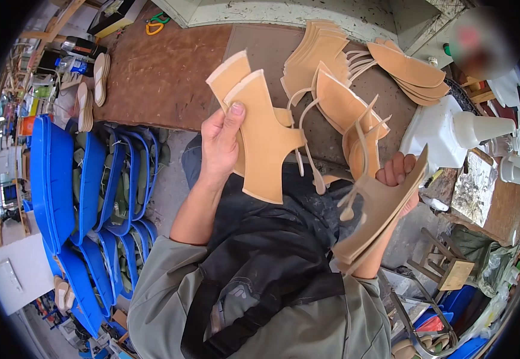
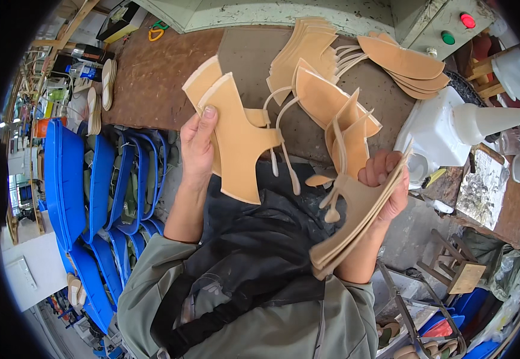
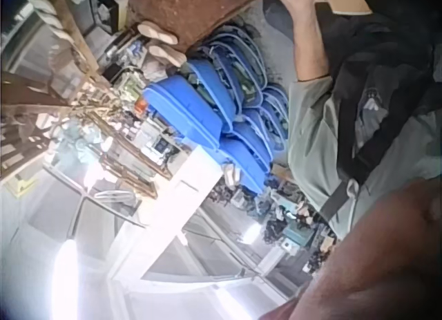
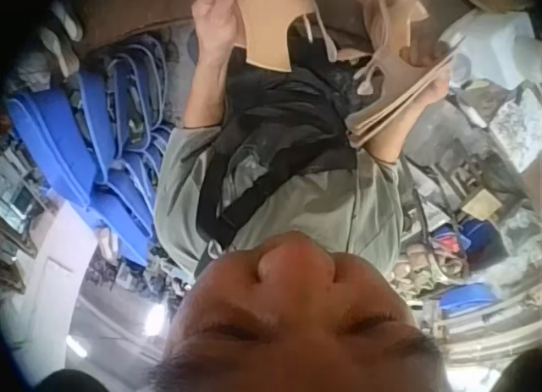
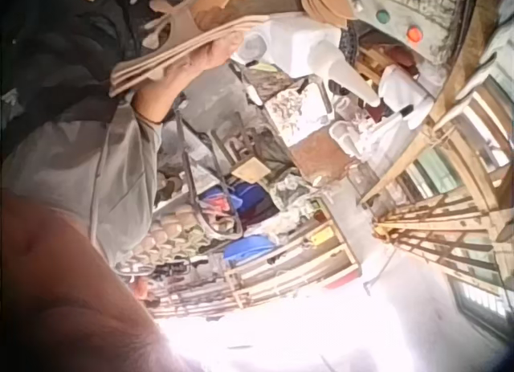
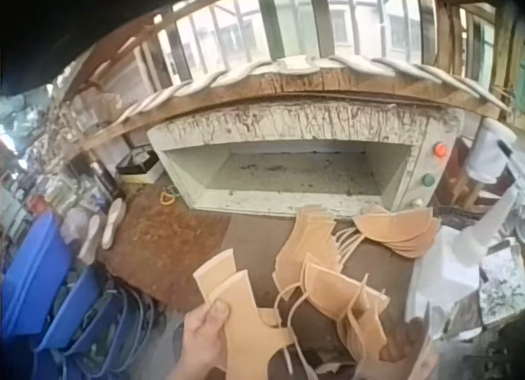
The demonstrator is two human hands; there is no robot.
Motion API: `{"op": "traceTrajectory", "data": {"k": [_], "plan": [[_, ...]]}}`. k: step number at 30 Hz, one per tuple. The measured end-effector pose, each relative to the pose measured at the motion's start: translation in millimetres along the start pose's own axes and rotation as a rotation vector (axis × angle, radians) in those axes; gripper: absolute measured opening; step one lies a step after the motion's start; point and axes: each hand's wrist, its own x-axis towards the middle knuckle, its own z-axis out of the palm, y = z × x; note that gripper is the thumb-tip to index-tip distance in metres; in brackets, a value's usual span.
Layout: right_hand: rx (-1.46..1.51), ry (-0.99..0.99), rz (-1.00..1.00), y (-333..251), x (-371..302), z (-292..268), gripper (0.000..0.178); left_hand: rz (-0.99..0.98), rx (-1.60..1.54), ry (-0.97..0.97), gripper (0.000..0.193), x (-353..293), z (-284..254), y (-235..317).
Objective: Applying glue or dye to the edges of leather shoe upper components using a small brush at a workshop station.
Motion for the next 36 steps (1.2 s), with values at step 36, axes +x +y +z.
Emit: {"op": "traceTrajectory", "data": {"k": [36], "plan": [[-0.755,0.161,0.391,52,23,89,0.019,-0.024,-0.222,-0.537,0.055,-29,35,4]]}}
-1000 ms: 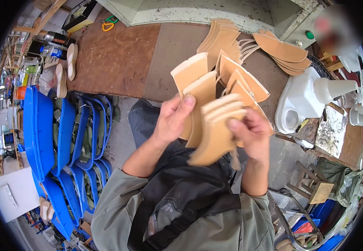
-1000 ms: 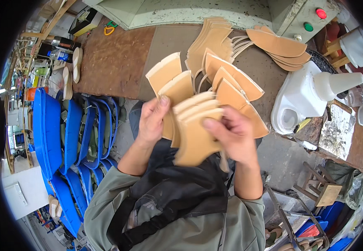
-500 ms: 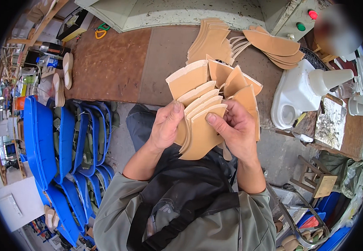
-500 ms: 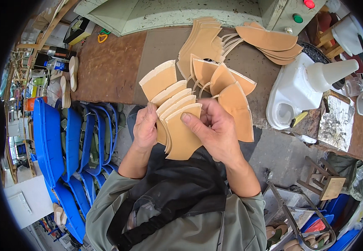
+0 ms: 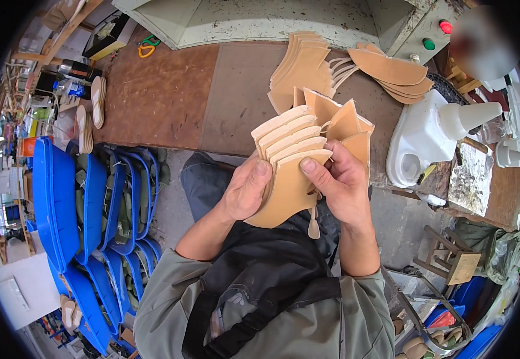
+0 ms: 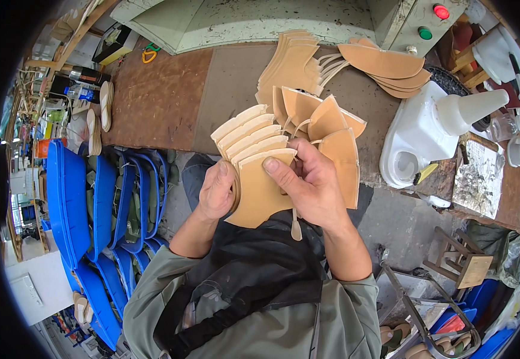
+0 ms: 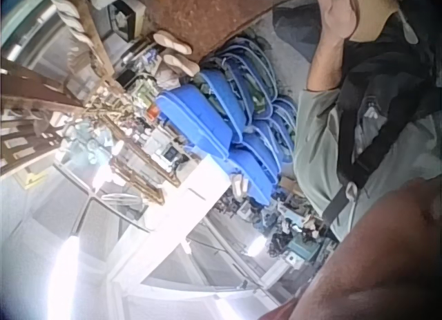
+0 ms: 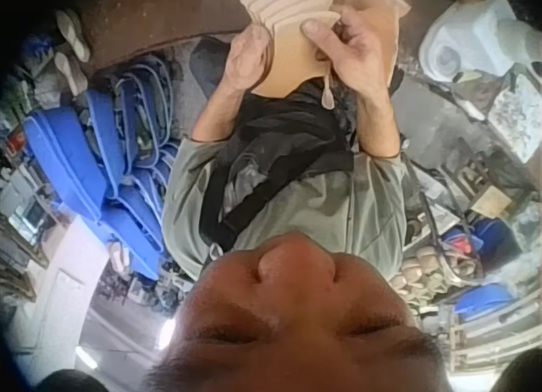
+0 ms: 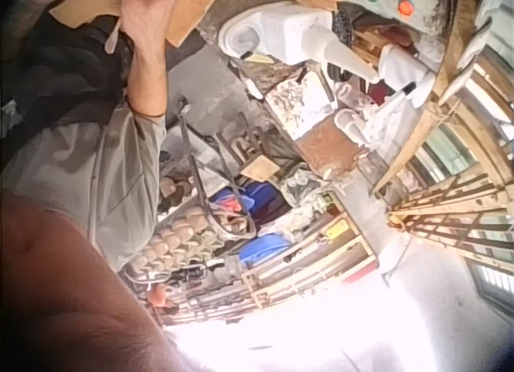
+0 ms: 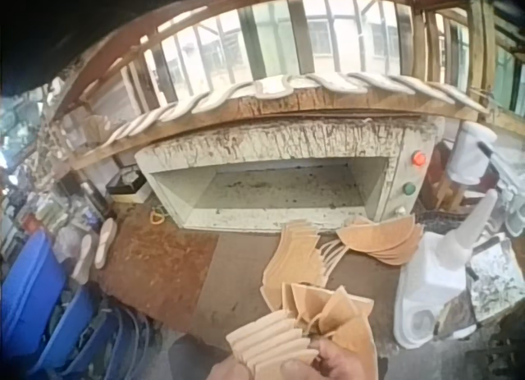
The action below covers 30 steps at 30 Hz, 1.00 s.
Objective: Applying glue or dye to the edges of leather shoe upper components using a small brush at a workshop station.
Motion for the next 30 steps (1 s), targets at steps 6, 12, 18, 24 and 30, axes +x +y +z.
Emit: {"op": "traceTrajectory", "data": {"k": [6,12,18,24,30], "plan": [[0.030,-0.004,-0.013,0,-2,3,0.021,0.073,0.389,-0.122,0.055,-7,-13,0],[-0.089,0.094,-0.055,-1,-5,1,0.020,-0.110,0.095,0.067,0.051,2,0,14],[-0.179,0.046,-0.024,-4,-5,-4,0.018,-0.083,0.074,0.082,0.051,0,4,13],[-0.144,0.040,-0.013,-1,-6,-5,0.017,-0.074,0.008,0.045,0.048,-1,2,11],[-0.126,0.079,0.010,0,-11,-6,0.021,-0.075,0.253,0.004,0.054,2,4,0]]}}
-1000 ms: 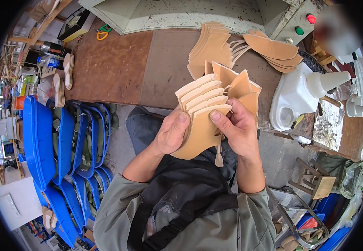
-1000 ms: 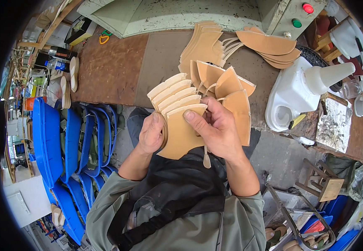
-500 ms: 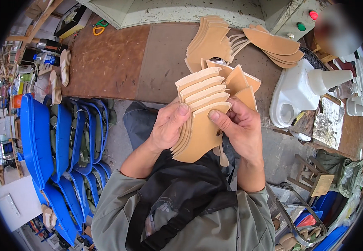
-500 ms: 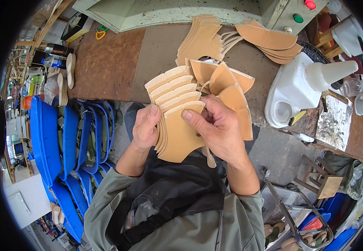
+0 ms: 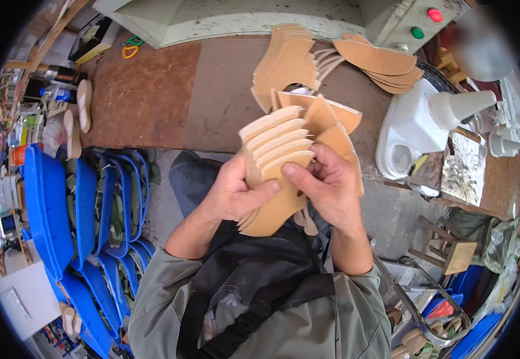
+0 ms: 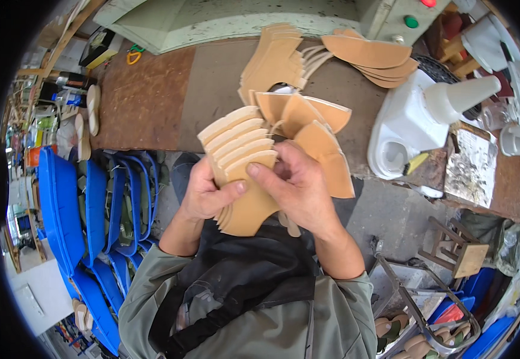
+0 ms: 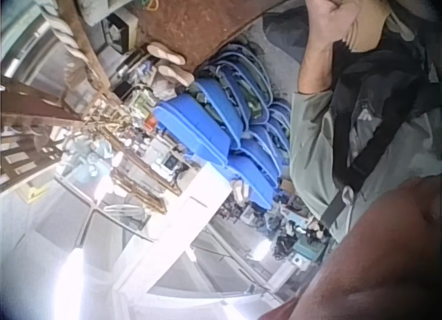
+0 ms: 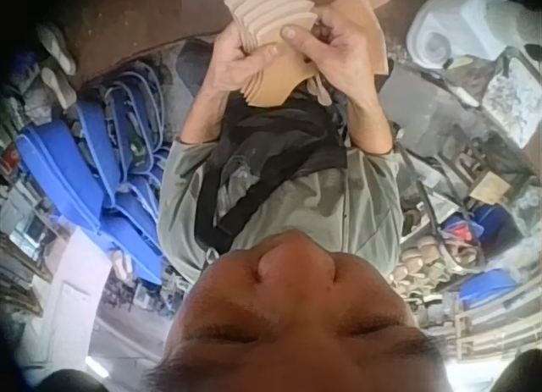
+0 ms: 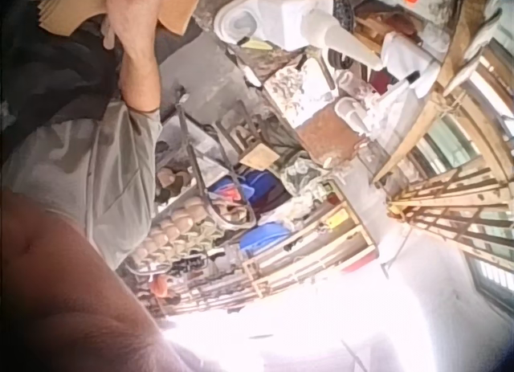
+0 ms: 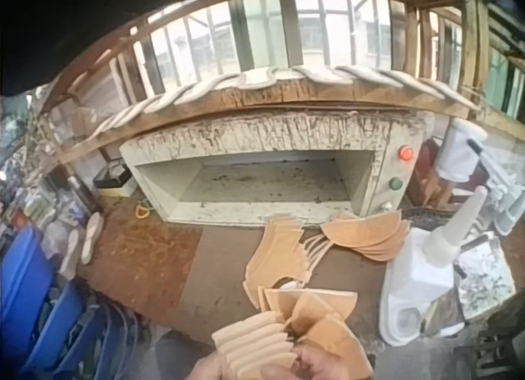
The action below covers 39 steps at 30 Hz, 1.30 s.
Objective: Applying glue or dye to the edges of leather shoe upper components using a small brush at a workshop station.
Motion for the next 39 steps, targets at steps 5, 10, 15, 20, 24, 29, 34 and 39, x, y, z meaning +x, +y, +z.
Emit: {"op": "traceTrajectory", "data": {"k": [5,10,15,20,24,29,34,39], "plan": [[-0.046,0.043,-0.142,5,-8,-17,0.028,-0.089,-0.117,0.124,0.057,2,-2,3],[-0.465,0.942,-0.480,-23,-46,-125,0.029,-0.186,-0.220,0.155,0.058,5,-14,0],[-0.665,1.046,-0.212,-24,-53,-178,0.051,-0.215,-0.154,0.098,0.057,11,-17,2],[-0.299,0.937,0.085,1,-31,-207,0.072,-0.225,-0.156,0.075,0.057,15,-21,6],[0.113,0.758,-0.061,11,-28,-229,0.058,-0.257,-0.165,0.055,0.058,18,-23,5],[-0.182,0.827,-0.290,-27,-53,-187,0.020,-0.269,-0.177,0.071,0.059,20,-27,9],[-0.927,0.636,-0.235,-24,-36,-167,0.013,-0.283,-0.189,0.066,0.059,23,-24,10],[-1.079,0.603,-0.305,-23,-37,-162,0.014,-0.290,-0.194,0.051,0.058,22,-27,13]]}}
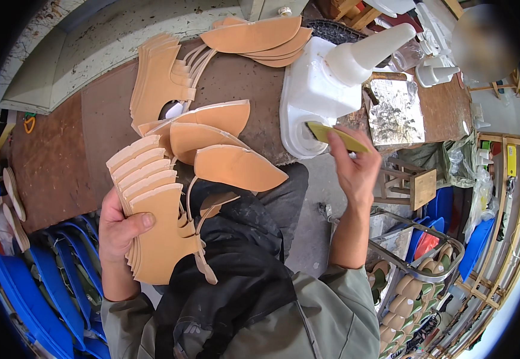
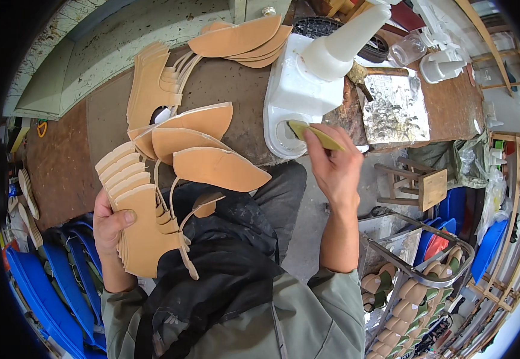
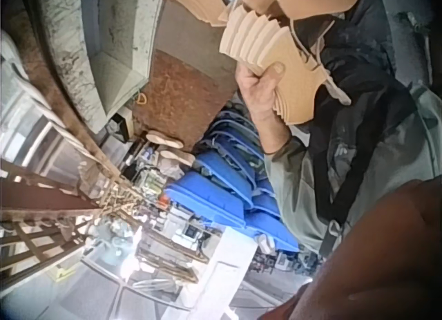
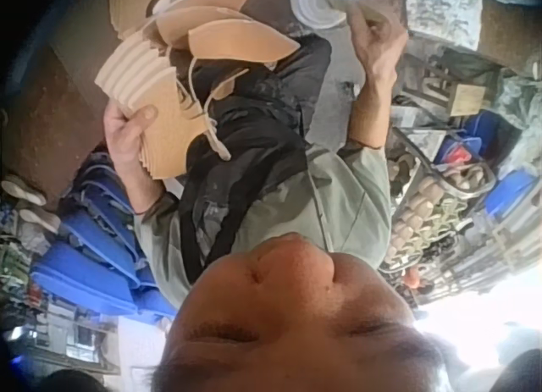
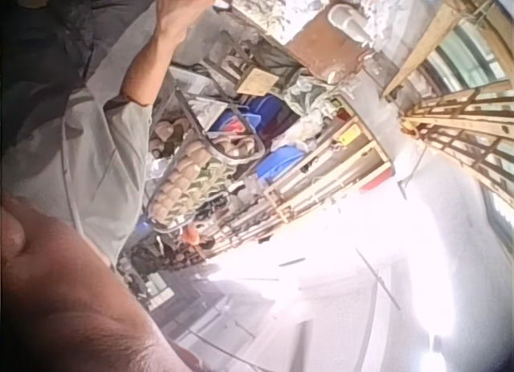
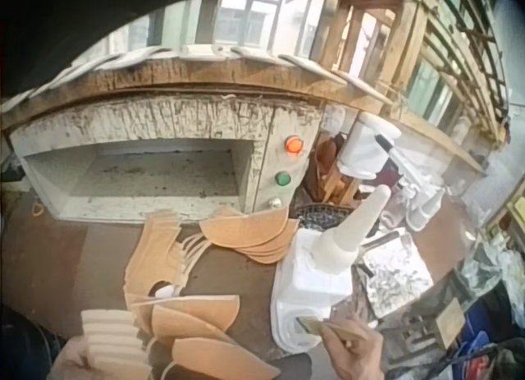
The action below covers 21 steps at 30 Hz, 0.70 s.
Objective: Applying glue or dye to the edges of leather shoe upper components using a small brush at a workshop station.
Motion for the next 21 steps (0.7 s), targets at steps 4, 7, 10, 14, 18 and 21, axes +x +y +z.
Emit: {"op": "traceTrajectory", "data": {"k": [4,7,10,14,18,21], "plan": [[0.280,0.203,0.078,-21,-9,-22,0.016,-0.007,-0.007,-0.006,0.058,2,0,0],[0.255,0.247,0.032,-25,-10,-24,0.019,-0.013,-0.012,-0.024,0.058,5,-2,-1],[0.019,-0.021,-0.093,-12,-13,-14,0.025,-0.009,0.024,-0.059,0.058,9,-3,1],[-0.077,-0.129,-0.136,-17,-30,-19,0.021,-0.021,-0.007,-0.047,0.058,10,-6,4],[0.005,-0.079,-0.007,-23,-21,-16,0.020,-0.046,-0.020,-0.052,0.058,8,-5,10],[-0.032,-0.149,-0.032,-36,-20,-23,0.016,-0.051,0.011,-0.080,0.058,4,-8,15]]}}
